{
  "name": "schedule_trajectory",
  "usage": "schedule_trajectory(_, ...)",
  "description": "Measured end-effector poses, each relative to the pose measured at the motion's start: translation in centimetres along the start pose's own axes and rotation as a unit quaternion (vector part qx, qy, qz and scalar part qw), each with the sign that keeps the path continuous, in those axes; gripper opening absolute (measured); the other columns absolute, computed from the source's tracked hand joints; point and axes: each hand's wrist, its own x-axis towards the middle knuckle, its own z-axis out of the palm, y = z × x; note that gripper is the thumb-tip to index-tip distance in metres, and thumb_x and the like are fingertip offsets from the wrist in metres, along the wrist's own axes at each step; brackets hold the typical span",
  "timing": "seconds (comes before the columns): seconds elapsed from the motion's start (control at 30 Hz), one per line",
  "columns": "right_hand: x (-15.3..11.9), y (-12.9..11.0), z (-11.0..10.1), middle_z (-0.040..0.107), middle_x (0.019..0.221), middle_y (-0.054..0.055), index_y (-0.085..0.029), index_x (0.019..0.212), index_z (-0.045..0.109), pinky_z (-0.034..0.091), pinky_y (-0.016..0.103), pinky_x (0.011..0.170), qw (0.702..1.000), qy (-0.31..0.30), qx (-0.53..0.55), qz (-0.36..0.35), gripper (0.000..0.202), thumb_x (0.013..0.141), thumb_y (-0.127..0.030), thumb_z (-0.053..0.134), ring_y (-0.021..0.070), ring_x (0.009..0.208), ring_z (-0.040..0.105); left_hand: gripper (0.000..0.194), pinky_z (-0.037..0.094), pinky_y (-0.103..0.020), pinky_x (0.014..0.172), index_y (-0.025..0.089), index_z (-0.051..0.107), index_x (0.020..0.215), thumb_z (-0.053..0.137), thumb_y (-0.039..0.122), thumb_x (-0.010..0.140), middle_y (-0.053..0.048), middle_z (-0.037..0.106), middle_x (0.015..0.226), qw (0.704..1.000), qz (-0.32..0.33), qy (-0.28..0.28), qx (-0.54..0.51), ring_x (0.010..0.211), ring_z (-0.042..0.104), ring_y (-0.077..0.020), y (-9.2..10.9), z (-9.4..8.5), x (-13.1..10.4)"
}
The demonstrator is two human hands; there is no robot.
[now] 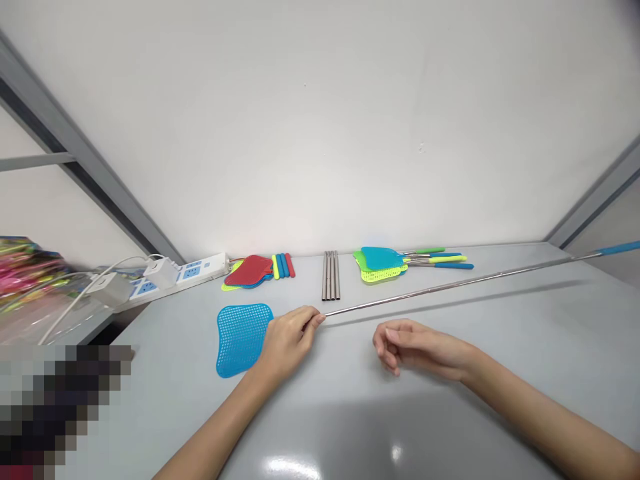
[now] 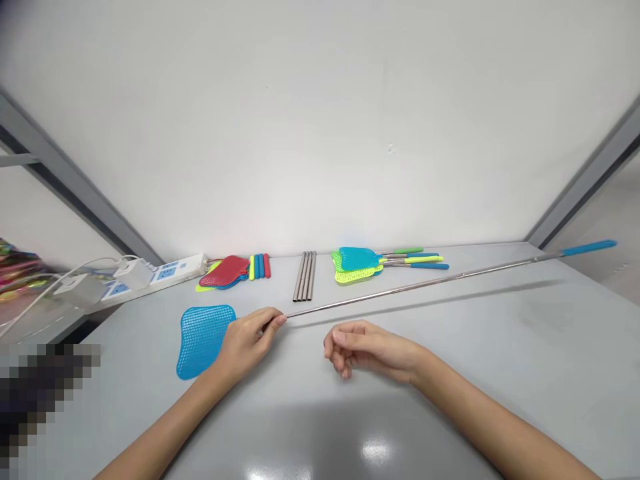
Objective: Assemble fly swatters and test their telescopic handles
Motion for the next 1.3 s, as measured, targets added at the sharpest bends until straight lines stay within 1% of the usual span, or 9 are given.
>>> schedule_trajectory(0.07,0.2,0.2,0.0,0.049,0.064,0.001,-0.013,0.077,0.055,0.036,0.025,0.061,0.997,0.060,-0.053,-0.006,0.029,0.079,-0.042,0.051,0.0101,0.057,0.044,0.028,0.033,-0.022,0.058,0.020,0.054,0.077,0.032,0.034,0.088,0.002,0.061,0.074,1.000,-0.002,0.008,-0.009,0.066,0.055,-0.0113,0.0,-0.1,0.0)
schedule_trajectory(0.13,0.2,0.1,-0.7,0.047,0.062,0.000,-0.014,0.071,0.052,0.035,0.025,0.061,0.984,0.142,-0.104,-0.037,0.032,0.078,-0.045,0.052,0.0100,0.057,0.042,0.028,0.034,-0.022,0.058,0.020,0.054,0.076,0.033,0.033,0.088,0.002,0.061,0.073,1.000,0.007,0.009,-0.016,0.065,0.054,-0.0111,0.1,-0.3,-0.1)
schedule_trajectory(0.2,0.1,-0.1,-1.4,0.045,0.060,-0.001,-0.015,0.064,0.050,0.034,0.025,0.061,0.970,0.193,-0.132,-0.063,0.036,0.078,-0.048,0.049,0.0105,0.057,0.040,0.028,0.034,-0.022,0.058,0.020,0.054,0.076,0.033,0.033,0.088,0.002,0.060,0.072,1.000,0.015,0.005,-0.020,0.064,0.054,-0.0111,0.3,-0.4,-0.1)
schedule_trajectory(0.37,-0.2,-0.1,-2.3,0.039,0.049,-0.001,-0.016,0.047,0.046,0.032,0.026,0.057,0.965,0.218,-0.111,-0.098,0.050,0.083,-0.050,0.038,0.0116,0.053,0.038,0.028,0.035,-0.022,0.058,0.020,0.054,0.076,0.032,0.032,0.088,0.001,0.059,0.069,0.999,0.044,-0.004,-0.031,0.062,0.053,-0.0110,0.6,-0.5,-0.3)
schedule_trajectory(0.47,-0.1,0.0,-2.2,0.041,0.048,0.000,-0.015,0.046,0.048,0.033,0.026,0.056,0.966,0.212,-0.126,-0.080,0.050,0.082,-0.048,0.040,0.0113,0.051,0.039,0.029,0.035,-0.023,0.057,0.019,0.055,0.075,0.032,0.033,0.088,0.001,0.058,0.067,0.998,0.057,-0.012,-0.026,0.060,0.052,-0.0111,0.5,-0.6,-0.4)
schedule_trajectory(0.7,0.0,0.2,-1.9,0.048,0.050,0.003,-0.011,0.052,0.055,0.036,0.028,0.055,0.984,0.121,-0.129,-0.013,0.052,0.084,-0.046,0.032,0.0119,0.046,0.044,0.030,0.034,-0.022,0.056,0.019,0.052,0.074,0.029,0.032,0.089,0.001,0.057,0.068,0.996,0.066,-0.055,-0.013,0.062,0.053,-0.0113,0.3,-0.9,-0.4)
schedule_trajectory(0.83,-0.2,0.2,-2.0,0.051,0.052,0.005,-0.011,0.055,0.055,0.036,0.028,0.054,0.983,0.106,-0.146,-0.005,0.052,0.085,-0.045,0.029,0.0128,0.048,0.047,0.032,0.032,-0.022,0.054,0.020,0.049,0.075,0.024,0.031,0.090,0.002,0.054,0.066,0.993,0.074,-0.096,-0.007,0.059,0.051,-0.0105,0.5,-0.9,-0.5)
schedule_trajectory(1.03,-0.2,0.5,-2.3,0.052,0.054,0.005,-0.011,0.057,0.055,0.036,0.026,0.052,0.985,0.087,-0.149,-0.005,0.052,0.085,-0.046,0.028,0.0128,0.049,0.048,0.032,0.030,-0.023,0.053,0.020,0.047,0.073,0.023,0.031,0.091,0.002,0.051,0.063,0.991,0.074,-0.114,0.002,0.055,0.047,-0.0105,0.8,-0.9,-0.8)
schedule_trajectory(1.3,-0.3,1.1,-2.5,0.050,0.051,0.004,-0.011,0.056,0.053,0.031,0.021,0.038,0.989,0.070,-0.128,0.019,0.053,0.085,-0.047,0.027,0.0108,0.043,0.045,0.031,0.026,-0.024,0.049,0.020,0.040,0.069,0.021,0.029,0.091,0.003,0.049,0.061,0.986,0.083,-0.143,0.035,0.051,0.046,-0.0106,1.1,-0.7,-1.1)
